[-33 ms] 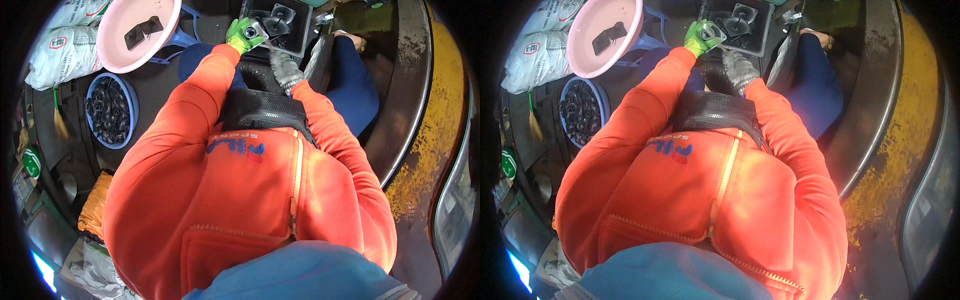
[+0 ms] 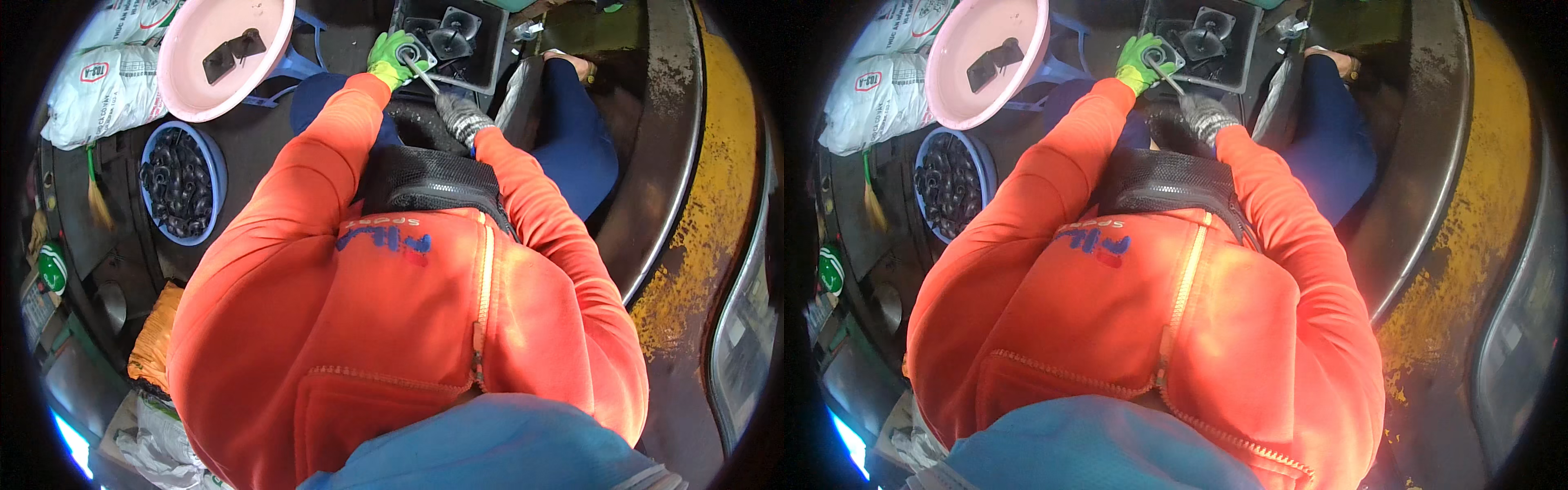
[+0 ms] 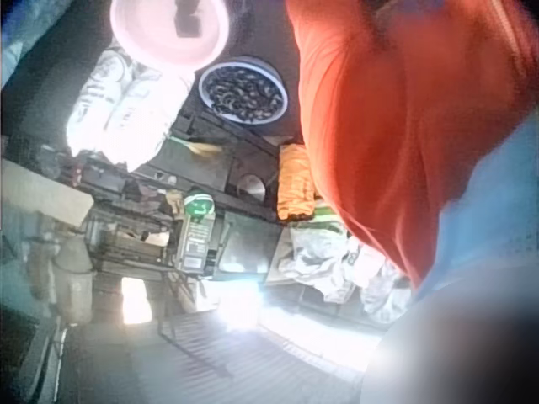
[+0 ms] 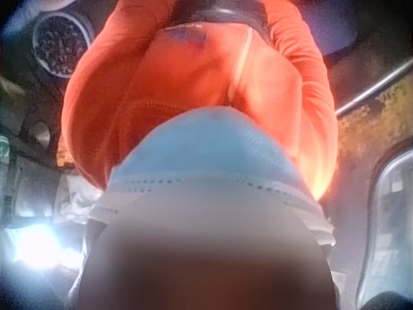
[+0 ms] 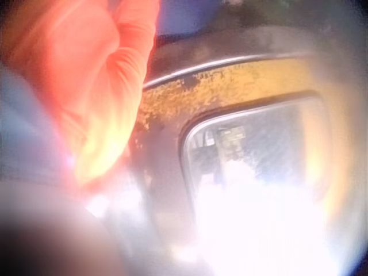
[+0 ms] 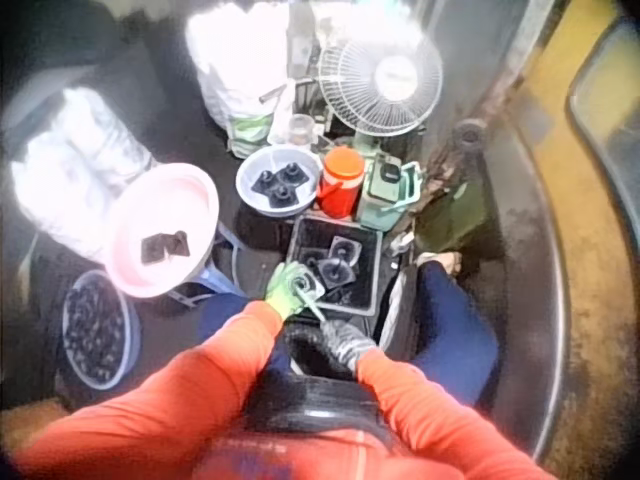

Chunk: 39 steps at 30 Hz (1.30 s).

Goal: The person sits on the floor and uses a metal tool to scrape and clean small dark metal parts inside a black tray. They repeatedly pick up parts, scrape them, and place them into a white bowl.

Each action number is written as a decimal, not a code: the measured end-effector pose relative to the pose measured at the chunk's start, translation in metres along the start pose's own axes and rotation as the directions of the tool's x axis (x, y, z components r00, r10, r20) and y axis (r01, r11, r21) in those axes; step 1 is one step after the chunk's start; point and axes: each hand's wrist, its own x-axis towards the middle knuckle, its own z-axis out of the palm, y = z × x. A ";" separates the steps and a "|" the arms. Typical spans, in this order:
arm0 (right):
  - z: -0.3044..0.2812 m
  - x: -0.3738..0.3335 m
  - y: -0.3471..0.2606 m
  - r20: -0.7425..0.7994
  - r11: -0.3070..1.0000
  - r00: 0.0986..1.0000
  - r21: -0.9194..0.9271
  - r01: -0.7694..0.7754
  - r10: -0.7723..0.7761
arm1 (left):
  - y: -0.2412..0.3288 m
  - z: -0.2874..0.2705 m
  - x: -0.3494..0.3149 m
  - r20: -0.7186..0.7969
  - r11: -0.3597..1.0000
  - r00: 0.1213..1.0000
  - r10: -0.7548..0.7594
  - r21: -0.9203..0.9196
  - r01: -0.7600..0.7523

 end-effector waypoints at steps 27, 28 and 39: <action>0.013 0.015 0.010 0.022 0.888 0.988 0.436 -0.148 0.154 | -0.018 0.011 0.004 -0.042 0.998 0.997 -0.059 0.007 0.060; 0.013 0.016 0.010 0.083 0.820 0.971 0.523 -0.235 0.226 | -0.020 0.012 0.007 -0.059 1.000 0.998 0.004 -0.019 -0.005; -0.015 0.006 0.004 -0.117 0.935 0.971 0.315 -0.161 0.206 | 0.000 -0.010 0.008 0.083 0.998 0.996 -0.008 0.062 0.003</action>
